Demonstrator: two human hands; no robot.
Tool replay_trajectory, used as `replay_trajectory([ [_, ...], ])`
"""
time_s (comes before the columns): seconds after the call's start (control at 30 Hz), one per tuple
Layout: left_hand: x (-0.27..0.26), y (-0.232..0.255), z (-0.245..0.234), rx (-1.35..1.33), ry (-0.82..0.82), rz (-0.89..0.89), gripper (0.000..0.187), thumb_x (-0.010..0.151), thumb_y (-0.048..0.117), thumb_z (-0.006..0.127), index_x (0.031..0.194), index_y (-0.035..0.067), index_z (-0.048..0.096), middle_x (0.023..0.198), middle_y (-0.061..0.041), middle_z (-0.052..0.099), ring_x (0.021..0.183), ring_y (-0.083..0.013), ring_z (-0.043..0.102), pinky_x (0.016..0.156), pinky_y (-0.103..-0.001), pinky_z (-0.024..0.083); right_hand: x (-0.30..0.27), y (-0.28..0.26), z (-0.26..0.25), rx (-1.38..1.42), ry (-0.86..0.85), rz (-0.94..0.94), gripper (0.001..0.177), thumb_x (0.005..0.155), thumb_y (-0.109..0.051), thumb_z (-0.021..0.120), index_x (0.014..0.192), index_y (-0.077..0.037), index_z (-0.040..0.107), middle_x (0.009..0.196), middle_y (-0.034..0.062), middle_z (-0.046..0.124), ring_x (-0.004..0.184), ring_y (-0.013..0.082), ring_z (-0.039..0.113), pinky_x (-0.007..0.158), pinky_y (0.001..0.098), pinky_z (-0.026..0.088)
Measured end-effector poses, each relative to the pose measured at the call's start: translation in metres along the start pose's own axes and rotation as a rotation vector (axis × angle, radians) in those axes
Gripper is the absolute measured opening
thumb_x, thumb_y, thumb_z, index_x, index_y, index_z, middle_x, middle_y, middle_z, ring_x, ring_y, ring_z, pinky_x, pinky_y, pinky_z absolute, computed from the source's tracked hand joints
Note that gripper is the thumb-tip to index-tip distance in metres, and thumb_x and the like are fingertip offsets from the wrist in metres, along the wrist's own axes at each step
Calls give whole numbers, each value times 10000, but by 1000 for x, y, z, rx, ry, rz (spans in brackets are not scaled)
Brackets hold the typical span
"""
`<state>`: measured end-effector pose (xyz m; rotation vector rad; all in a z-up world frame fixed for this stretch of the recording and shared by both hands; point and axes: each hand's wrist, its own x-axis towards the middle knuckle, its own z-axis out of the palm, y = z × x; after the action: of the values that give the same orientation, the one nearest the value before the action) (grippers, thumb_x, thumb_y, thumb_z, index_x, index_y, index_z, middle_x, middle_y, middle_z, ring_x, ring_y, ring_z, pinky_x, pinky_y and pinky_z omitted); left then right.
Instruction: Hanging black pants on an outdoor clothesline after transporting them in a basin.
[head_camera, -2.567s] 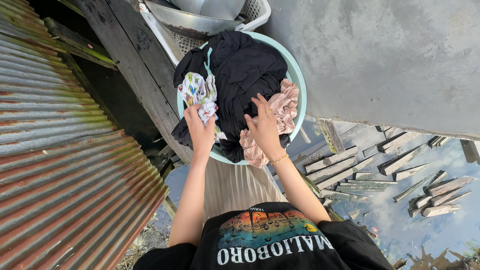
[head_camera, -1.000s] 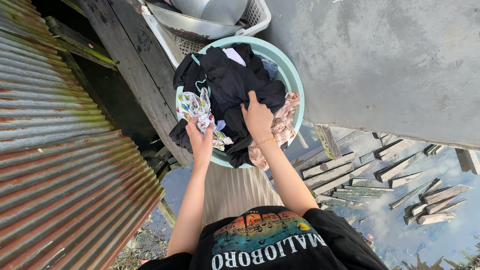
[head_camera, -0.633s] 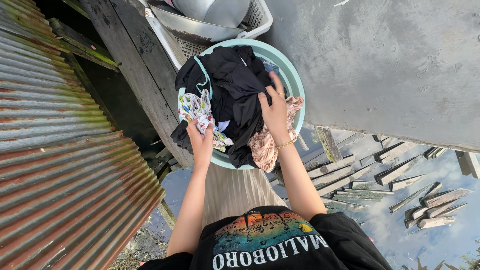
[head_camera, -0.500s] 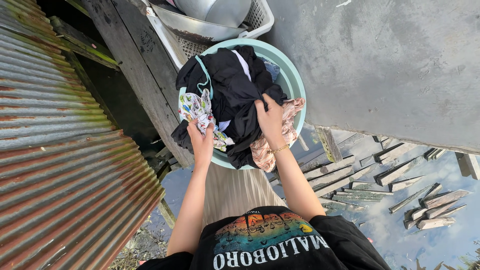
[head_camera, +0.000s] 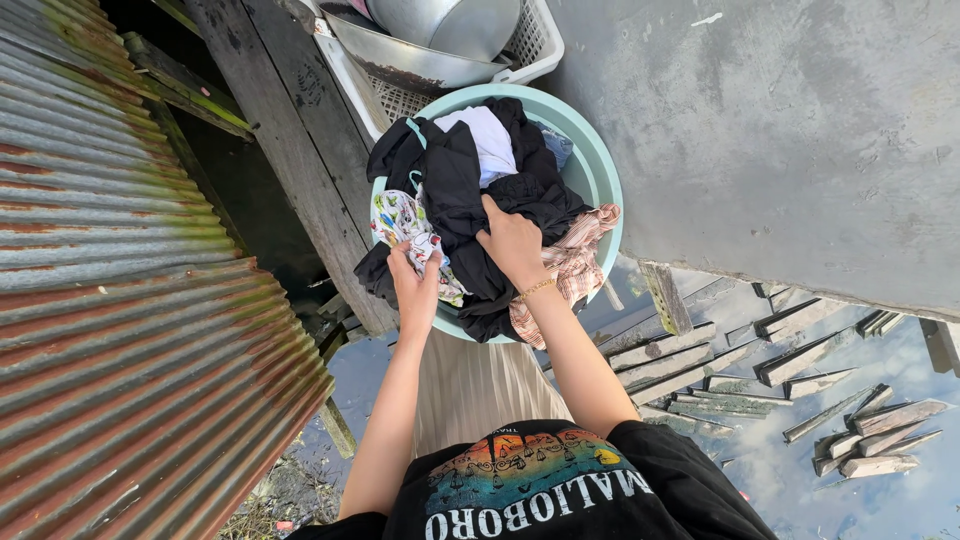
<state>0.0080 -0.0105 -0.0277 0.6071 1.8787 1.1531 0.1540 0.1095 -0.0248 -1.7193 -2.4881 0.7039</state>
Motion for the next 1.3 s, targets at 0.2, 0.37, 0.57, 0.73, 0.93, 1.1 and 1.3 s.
replay_trajectory([
  [0.2, -4, 2, -2, 8, 11, 18, 543, 983, 324, 639, 1369, 10, 421, 1287, -124, 430, 908, -201, 542, 800, -360, 483, -10, -8, -28, 275, 168, 81, 524, 819, -295, 808, 1265, -84, 633, 852, 195, 741, 831, 385, 727, 736, 464, 571],
  [0.37, -7, 7, -3, -98, 62, 30, 534, 974, 319, 623, 1346, -1, 412, 1248, -134, 443, 966, -184, 573, 802, -350, 499, -27, -11, -59, 547, 363, 78, 507, 798, -162, 789, 1244, -15, 597, 993, 200, 755, 941, 363, 737, 811, 409, 576],
  [0.57, -6, -8, -2, -64, 118, 73, 531, 1008, 302, 570, 1368, -42, 384, 1289, -170, 478, 1139, -246, 527, 1010, -359, 408, -37, -5, -74, 859, 496, 48, 436, 885, -68, 736, 1293, 20, 608, 1133, 121, 752, 1043, 186, 704, 951, 303, 534],
  [0.73, -7, -7, 0, -69, 107, 49, 534, 1007, 295, 551, 1365, -53, 360, 1292, -187, 456, 1142, -266, 502, 1017, -363, 390, -41, 7, -82, 992, 640, -39, 466, 927, -8, 704, 1366, 37, 554, 1233, 73, 675, 1135, 138, 622, 1030, 280, 482],
  [0.93, -7, 1, 2, -141, 108, 51, 522, 1009, 282, 558, 1382, -23, 356, 1280, -178, 505, 1134, -256, 541, 1007, -363, 408, -48, 0, -113, 1146, 672, -140, 330, 981, 21, 645, 1297, 28, 551, 1188, 44, 634, 1115, 100, 564, 1035, 254, 454],
  [1.1, -5, 2, 1, -146, 120, 47, 483, 1009, 275, 571, 1354, -4, 382, 1249, -166, 542, 1113, -245, 561, 1000, -359, 418, -46, 3, -107, 1254, 683, -96, 357, 1041, 10, 601, 1384, 27, 501, 1271, 65, 607, 1175, 117, 557, 1082, 262, 446],
  [1.3, -7, -5, -5, -133, 132, 137, 441, 1026, 246, 614, 1332, -2, 415, 1243, -152, 529, 1105, -229, 556, 992, -361, 432, -37, 5, -92, 1222, 635, -15, 567, 1032, 13, 615, 1548, 16, 380, 1451, 105, 546, 1323, 174, 530, 1160, 297, 408],
])
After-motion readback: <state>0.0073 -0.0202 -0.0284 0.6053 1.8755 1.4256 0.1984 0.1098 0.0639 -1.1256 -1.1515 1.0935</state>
